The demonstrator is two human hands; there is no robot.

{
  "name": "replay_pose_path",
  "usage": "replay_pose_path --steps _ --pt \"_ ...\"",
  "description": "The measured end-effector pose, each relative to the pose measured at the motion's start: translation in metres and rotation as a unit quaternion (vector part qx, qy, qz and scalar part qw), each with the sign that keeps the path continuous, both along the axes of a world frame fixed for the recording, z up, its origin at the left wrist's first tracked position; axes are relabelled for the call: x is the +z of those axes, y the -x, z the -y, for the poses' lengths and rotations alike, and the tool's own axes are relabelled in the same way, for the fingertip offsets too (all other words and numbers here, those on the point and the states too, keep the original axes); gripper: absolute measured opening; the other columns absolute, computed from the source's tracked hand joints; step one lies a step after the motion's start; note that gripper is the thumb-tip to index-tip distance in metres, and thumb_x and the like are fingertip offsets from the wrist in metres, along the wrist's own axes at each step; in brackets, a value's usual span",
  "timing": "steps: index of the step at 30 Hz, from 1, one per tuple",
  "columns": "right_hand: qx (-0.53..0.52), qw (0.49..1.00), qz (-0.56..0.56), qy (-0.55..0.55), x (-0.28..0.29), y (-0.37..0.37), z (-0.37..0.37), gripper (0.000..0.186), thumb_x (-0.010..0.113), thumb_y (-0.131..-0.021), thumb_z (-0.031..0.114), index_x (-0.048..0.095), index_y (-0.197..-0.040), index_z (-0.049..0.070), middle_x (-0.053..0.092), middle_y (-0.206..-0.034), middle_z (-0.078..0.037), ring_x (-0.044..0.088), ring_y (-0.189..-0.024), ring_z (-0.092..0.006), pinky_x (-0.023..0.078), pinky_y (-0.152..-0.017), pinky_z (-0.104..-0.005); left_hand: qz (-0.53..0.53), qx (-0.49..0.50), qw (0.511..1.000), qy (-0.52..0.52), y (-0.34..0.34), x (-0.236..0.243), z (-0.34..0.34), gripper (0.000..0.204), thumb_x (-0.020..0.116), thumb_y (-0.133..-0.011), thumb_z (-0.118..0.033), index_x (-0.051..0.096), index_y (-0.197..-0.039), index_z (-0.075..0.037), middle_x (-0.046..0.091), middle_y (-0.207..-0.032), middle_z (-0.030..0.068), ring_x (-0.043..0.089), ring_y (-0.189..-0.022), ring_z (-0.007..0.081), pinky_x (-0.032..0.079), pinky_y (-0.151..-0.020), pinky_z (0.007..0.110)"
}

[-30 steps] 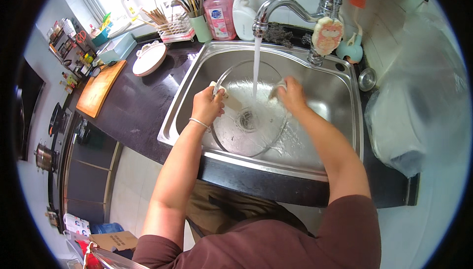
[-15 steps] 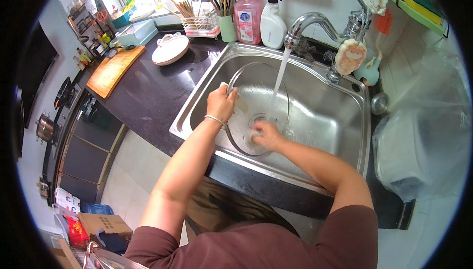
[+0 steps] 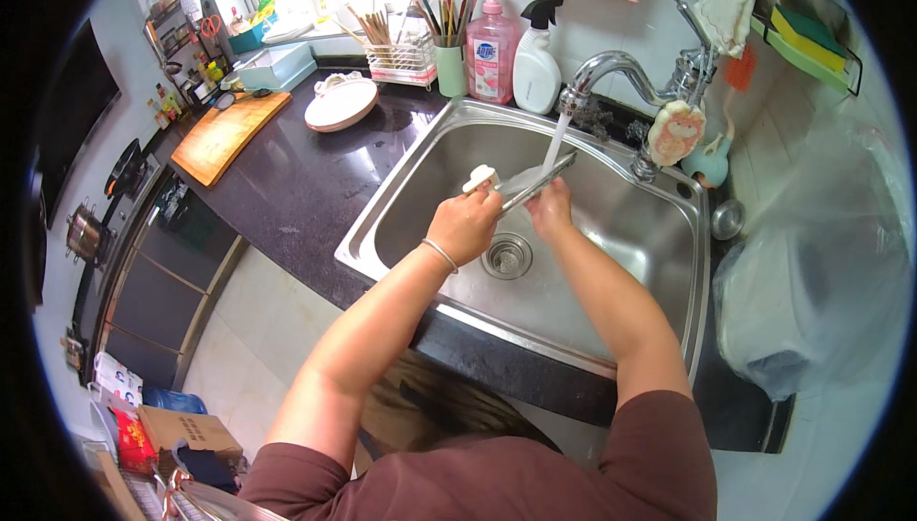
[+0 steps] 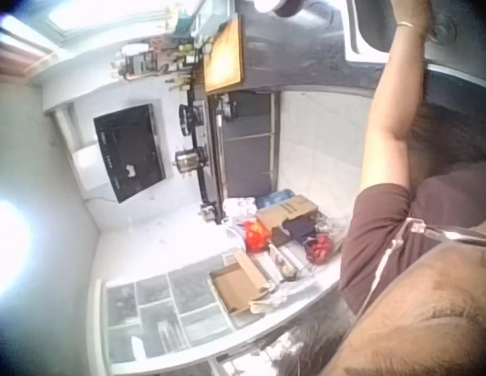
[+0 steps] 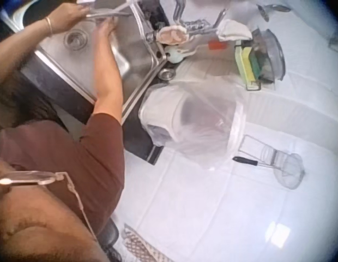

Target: The person washes a glass pot lid in the kitchen sink using a sponge and running water. They scrub both sides of the lid, rinse it thoroughly, and continue cleaning until the end of the clip.

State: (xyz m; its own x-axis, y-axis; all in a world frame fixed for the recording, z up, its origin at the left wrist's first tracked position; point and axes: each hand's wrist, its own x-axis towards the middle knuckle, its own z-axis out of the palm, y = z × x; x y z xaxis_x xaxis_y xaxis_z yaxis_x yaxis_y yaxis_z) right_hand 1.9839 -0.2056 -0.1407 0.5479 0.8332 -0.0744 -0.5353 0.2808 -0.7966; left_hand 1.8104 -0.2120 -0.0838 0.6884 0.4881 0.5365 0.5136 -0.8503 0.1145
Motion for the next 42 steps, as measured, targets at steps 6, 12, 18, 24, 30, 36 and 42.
replay_pose_path --steps 6,12,18,24,30,36,42 --pt "0.068 0.979 -0.183 -0.063 0.044 -0.005 0.042 0.026 0.048 -0.089 0.027 0.053 -0.096 0.003 0.059 -0.096 -0.011 0.058 -0.086 -0.0257 0.048 -0.077 -0.0413 -0.020 0.021 1.000 0.008 0.001 0.001 0.006 0.014 0.060 -0.074 -0.016 0.050 -0.083 -0.010 0.060 -0.080 0.0095 0.062 -0.071 0.0287 0.050 -0.057 0.039" --pt "0.032 0.996 0.009 0.080 0.019 -0.043 0.044 0.026 0.057 -0.084 0.015 0.050 -0.098 -0.005 0.058 -0.092 -0.018 0.061 -0.080 -0.0259 0.052 -0.067 -0.0397 -0.086 -0.147 0.985 0.040 -0.009 0.008 0.020 0.025 0.066 -0.073 -0.026 0.051 -0.085 -0.010 0.060 -0.080 0.0080 0.061 -0.071 0.0298 0.049 -0.059 0.040" --pt "0.087 0.983 -0.004 0.163 -0.004 -0.059 0.055 0.032 0.057 -0.086 0.024 0.051 -0.102 -0.003 0.058 -0.097 -0.016 0.061 -0.081 -0.0272 0.051 -0.069 -0.0426 -0.055 -0.060 0.958 0.276 0.003 0.011 0.009 0.042 0.064 -0.074 -0.046 0.064 -0.068 -0.005 0.062 -0.061 0.0103 0.061 -0.061 0.0290 0.048 -0.059 0.039" --pt "0.019 0.930 0.005 0.368 -0.068 -0.033 0.069 0.056 0.050 -0.089 0.043 0.046 -0.122 -0.002 0.047 -0.125 -0.020 0.048 -0.113 -0.0334 0.043 -0.086 -0.0470 -0.151 0.108 0.793 0.581 0.008 -0.024 -0.026 0.054 0.059 -0.081 -0.046 0.064 -0.072 0.007 0.060 -0.055 0.0133 0.062 -0.053 0.0225 0.050 -0.061 0.034" --pt "0.100 0.806 0.345 0.470 -0.138 -0.106 0.056 0.079 0.029 -0.088 0.061 0.049 -0.118 -0.010 0.051 -0.118 -0.028 0.053 -0.105 -0.0379 0.042 -0.087 -0.0473 -0.303 0.041 0.867 0.392 0.014 -0.041 -0.037 0.047 0.065 -0.077 -0.036 0.060 -0.104 0.002 0.061 -0.105 0.0212 0.057 -0.103 0.0326 0.044 -0.087 0.038" --pt "0.043 0.920 0.197 0.336 -0.101 -0.078 0.063 0.057 0.031 -0.091 0.044 0.055 -0.102 -0.007 0.057 -0.102 -0.023 0.056 -0.095 -0.0341 0.041 -0.088 -0.0474 -0.196 -0.005 0.919 0.342 0.011 -0.051 -0.035 0.057 0.068 -0.075 -0.022 0.047 -0.124 -0.001 0.050 -0.121 0.0192 0.054 -0.105 0.0327 0.042 -0.093 0.036" --pt "0.035 0.980 -0.103 0.165 -0.060 -0.082 0.052 0.018 0.045 -0.083 0.016 0.053 -0.091 0.001 0.054 -0.088 -0.013 0.054 -0.082 -0.0274 0.046 -0.072 -0.0444 0.126 0.051 0.806 0.575 -0.023 -0.053 -0.038 0.040 0.064 -0.078 -0.005 0.050 -0.113 0.007 0.057 -0.105 0.0215 0.064 -0.083 0.0266 0.056 -0.069 0.032"
